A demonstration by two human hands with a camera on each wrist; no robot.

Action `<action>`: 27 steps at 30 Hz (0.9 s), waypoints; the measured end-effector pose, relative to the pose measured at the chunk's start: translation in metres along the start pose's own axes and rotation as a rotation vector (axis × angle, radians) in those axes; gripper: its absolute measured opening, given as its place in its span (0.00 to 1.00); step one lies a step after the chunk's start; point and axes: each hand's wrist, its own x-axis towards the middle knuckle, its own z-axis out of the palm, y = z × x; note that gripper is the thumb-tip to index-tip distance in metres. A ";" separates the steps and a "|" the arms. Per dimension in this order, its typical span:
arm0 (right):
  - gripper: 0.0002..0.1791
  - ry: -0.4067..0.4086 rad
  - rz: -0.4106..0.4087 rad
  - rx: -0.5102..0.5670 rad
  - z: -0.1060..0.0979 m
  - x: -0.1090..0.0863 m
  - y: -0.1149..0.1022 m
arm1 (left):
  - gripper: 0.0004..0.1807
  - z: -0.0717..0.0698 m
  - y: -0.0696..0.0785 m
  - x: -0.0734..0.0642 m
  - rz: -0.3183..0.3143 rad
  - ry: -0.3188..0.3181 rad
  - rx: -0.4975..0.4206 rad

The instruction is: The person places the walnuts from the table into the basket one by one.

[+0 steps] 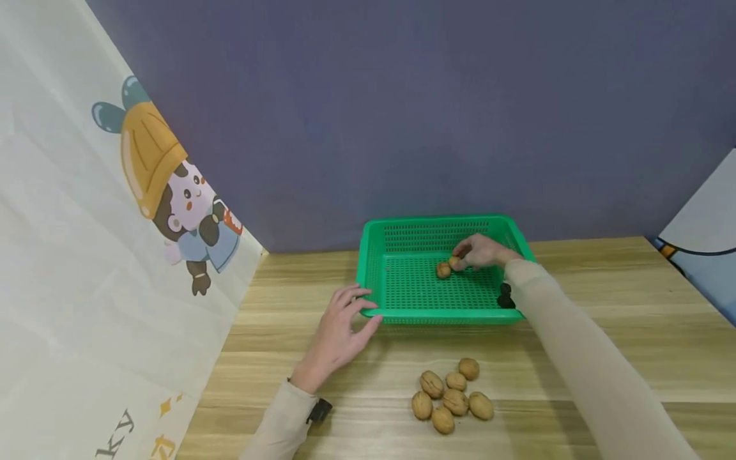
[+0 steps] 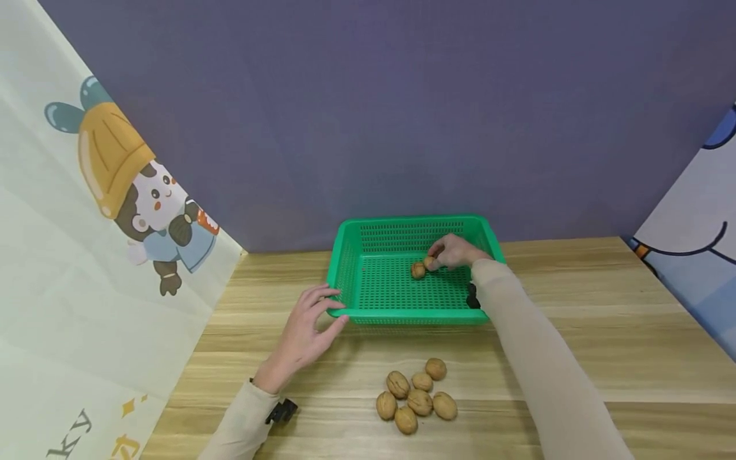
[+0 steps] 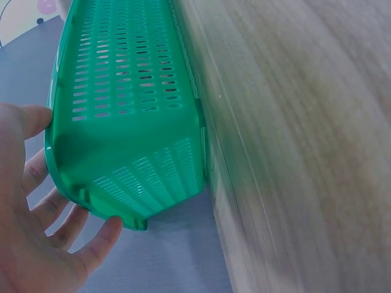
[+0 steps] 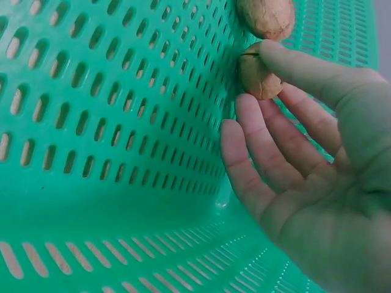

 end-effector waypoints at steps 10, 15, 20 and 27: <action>0.34 -0.003 -0.026 -0.082 -0.020 -0.012 -0.028 | 0.11 0.000 0.000 -0.001 -0.002 -0.005 -0.004; 0.33 0.008 -0.078 -0.105 -0.035 -0.024 -0.049 | 0.10 -0.001 0.000 -0.002 -0.001 0.005 -0.003; 0.32 0.041 -0.145 -0.114 -0.041 -0.040 -0.067 | 0.11 -0.002 0.000 -0.002 -0.001 0.006 0.005; 0.27 0.169 -0.268 -0.187 -0.033 -0.083 -0.081 | 0.11 -0.002 0.001 -0.002 -0.001 -0.002 -0.001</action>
